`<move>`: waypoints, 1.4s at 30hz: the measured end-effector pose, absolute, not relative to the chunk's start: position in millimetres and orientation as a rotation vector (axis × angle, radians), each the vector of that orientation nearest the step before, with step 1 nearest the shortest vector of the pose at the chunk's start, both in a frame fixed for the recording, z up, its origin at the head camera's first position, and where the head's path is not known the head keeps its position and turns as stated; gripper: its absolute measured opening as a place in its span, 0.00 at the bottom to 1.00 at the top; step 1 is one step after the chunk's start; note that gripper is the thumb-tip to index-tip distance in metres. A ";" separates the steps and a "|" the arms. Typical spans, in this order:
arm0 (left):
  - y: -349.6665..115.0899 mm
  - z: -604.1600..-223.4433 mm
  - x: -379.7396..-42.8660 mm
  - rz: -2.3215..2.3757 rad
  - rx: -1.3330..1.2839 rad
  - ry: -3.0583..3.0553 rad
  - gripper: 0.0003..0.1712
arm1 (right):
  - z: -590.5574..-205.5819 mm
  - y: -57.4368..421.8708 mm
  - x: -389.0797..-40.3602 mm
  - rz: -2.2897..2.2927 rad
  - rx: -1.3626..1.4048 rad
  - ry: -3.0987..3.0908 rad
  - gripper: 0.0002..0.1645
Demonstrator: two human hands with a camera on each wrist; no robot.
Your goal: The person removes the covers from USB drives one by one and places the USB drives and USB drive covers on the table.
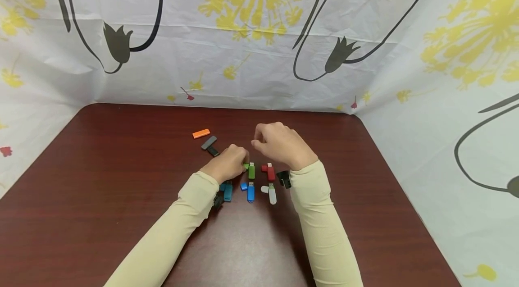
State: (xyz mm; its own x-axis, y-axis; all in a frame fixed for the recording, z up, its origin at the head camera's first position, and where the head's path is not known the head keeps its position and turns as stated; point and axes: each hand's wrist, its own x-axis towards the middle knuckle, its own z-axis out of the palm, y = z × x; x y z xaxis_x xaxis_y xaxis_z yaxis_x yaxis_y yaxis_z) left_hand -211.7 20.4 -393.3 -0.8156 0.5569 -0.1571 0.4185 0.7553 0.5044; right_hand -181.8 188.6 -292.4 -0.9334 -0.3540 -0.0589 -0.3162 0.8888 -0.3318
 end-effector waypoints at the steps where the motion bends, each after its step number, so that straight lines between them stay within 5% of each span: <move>1: 20.4 -393.3 -212.0 0.661 0.752 2.657 0.12 | -292.4 188.2 -181.9 -0.487 -0.525 2.936 0.10; 12: 10.8 -383.4 -212.0 0.709 0.744 2.619 0.05 | -292.9 188.7 -182.6 -0.495 -0.531 2.924 0.10; 34: -64.4 -305.8 -203.7 0.836 0.609 2.954 0.25 | -291.3 187.2 -183.7 -0.497 -0.563 2.967 0.08; 42: -91.0 -289.7 -198.7 0.848 0.566 3.017 0.26 | -287.4 174.6 -182.8 -0.574 -0.573 2.985 0.16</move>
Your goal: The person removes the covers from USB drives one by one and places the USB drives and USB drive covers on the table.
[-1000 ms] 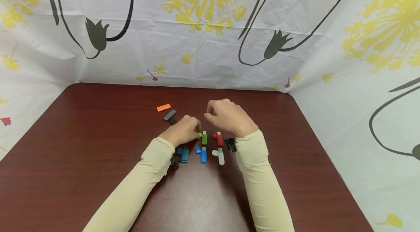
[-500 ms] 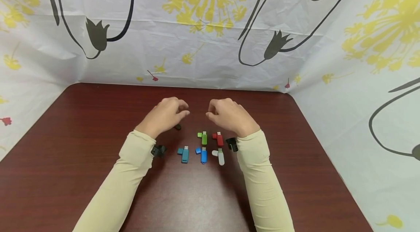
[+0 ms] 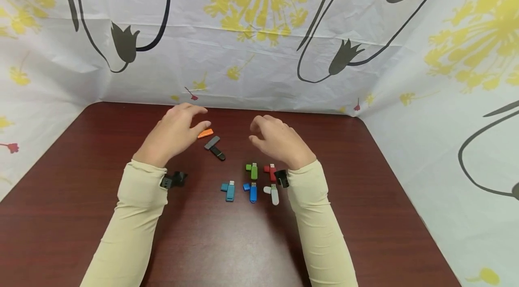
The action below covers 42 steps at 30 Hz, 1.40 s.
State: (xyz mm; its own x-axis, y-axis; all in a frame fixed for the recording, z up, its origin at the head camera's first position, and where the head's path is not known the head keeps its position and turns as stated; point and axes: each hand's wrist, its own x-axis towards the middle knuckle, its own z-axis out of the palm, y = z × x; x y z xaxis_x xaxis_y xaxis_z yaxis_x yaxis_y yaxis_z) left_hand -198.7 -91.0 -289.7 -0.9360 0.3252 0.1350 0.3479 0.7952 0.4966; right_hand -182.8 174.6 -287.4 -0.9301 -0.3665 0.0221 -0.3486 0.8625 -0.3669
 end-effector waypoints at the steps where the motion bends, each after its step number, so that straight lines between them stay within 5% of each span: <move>1: -93.5 -288.3 -198.5 -0.822 -0.544 -2.930 0.26 | -287.2 171.9 -183.2 -0.584 -0.575 2.986 0.17; 22: -108.9 -273.1 -192.1 -0.843 -0.479 -2.876 0.28 | -301.5 85.1 -207.1 -0.570 -0.852 2.873 0.20; 42: -101.3 -277.6 -192.9 -0.870 -0.529 -2.869 0.26 | -367.9 68.2 -236.3 -0.275 -0.692 2.689 0.26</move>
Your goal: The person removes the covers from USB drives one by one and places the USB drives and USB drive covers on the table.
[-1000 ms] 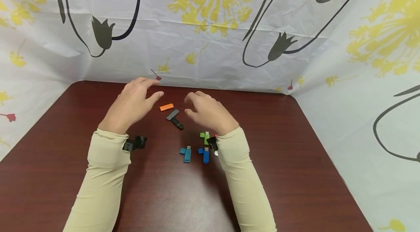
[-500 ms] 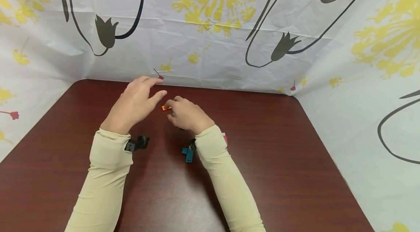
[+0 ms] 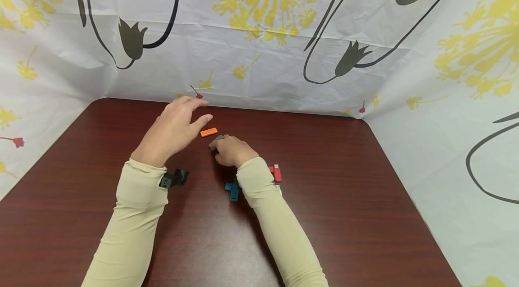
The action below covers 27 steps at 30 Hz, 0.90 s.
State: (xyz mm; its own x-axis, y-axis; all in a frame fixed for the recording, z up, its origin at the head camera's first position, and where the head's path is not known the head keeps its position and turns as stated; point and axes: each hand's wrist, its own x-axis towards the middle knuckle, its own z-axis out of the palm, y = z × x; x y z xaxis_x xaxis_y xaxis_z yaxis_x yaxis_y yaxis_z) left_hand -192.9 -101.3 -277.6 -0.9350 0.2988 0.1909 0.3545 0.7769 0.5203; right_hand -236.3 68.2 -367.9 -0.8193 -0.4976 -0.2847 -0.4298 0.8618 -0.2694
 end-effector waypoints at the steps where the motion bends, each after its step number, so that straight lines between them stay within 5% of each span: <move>1: -100.9 -277.5 -192.8 -0.870 -0.530 -2.871 0.27 | -368.6 69.1 -237.2 -0.276 -0.684 2.684 0.26; 10: -99.8 -277.9 -192.8 -0.872 -0.531 -2.886 0.26 | -371.0 78.9 -240.9 -0.300 -0.564 2.677 0.24; 20: -98.6 -278.4 -193.4 -0.888 -0.543 -2.901 0.26 | -372.9 82.9 -241.1 -0.283 -0.529 2.692 0.07; 27: -99.7 -278.6 -192.9 -0.893 -0.528 -2.904 0.27 | -364.8 91.6 -241.2 -0.281 -0.538 2.716 0.08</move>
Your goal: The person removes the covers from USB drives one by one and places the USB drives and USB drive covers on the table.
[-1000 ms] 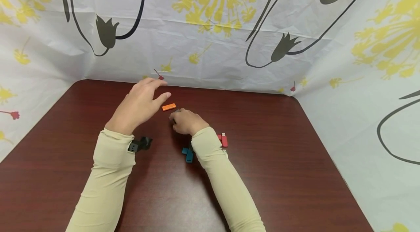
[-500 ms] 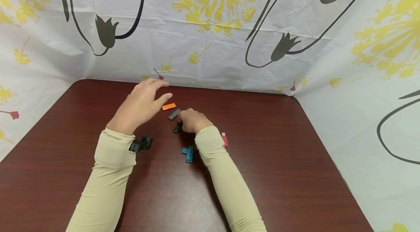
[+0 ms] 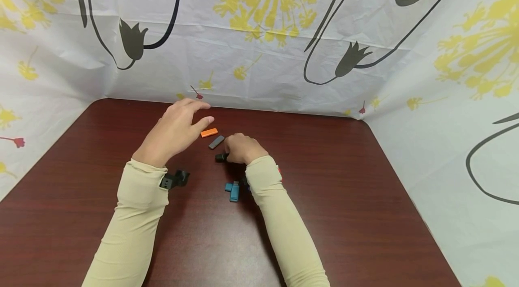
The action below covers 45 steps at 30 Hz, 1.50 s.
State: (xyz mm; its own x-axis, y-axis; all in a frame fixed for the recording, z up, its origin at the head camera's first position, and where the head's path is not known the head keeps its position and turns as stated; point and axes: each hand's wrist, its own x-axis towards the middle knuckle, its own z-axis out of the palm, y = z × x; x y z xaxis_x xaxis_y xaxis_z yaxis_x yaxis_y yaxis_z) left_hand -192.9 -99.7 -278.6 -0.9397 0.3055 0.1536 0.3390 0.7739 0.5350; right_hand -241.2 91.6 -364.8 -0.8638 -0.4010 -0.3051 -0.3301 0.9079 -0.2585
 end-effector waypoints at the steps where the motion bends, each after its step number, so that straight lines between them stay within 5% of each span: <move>1: -99.6 -278.5 -192.8 -0.895 -0.529 -2.905 0.27 | -362.5 93.7 -240.4 -0.302 -0.535 2.722 0.09; 24: -84.8 -283.6 -191.9 -0.866 -0.743 -2.882 0.29 | -282.6 131.6 -190.5 -0.579 -0.724 3.112 0.08; 33: -76.4 -288.1 -191.7 -0.890 -0.879 -2.701 0.13 | -276.5 129.2 -182.0 -0.667 -0.825 3.180 0.10; 45: -79.1 -290.3 -194.8 -0.854 -0.976 -2.554 0.11 | -276.2 130.2 -181.3 -0.712 -0.876 3.183 0.14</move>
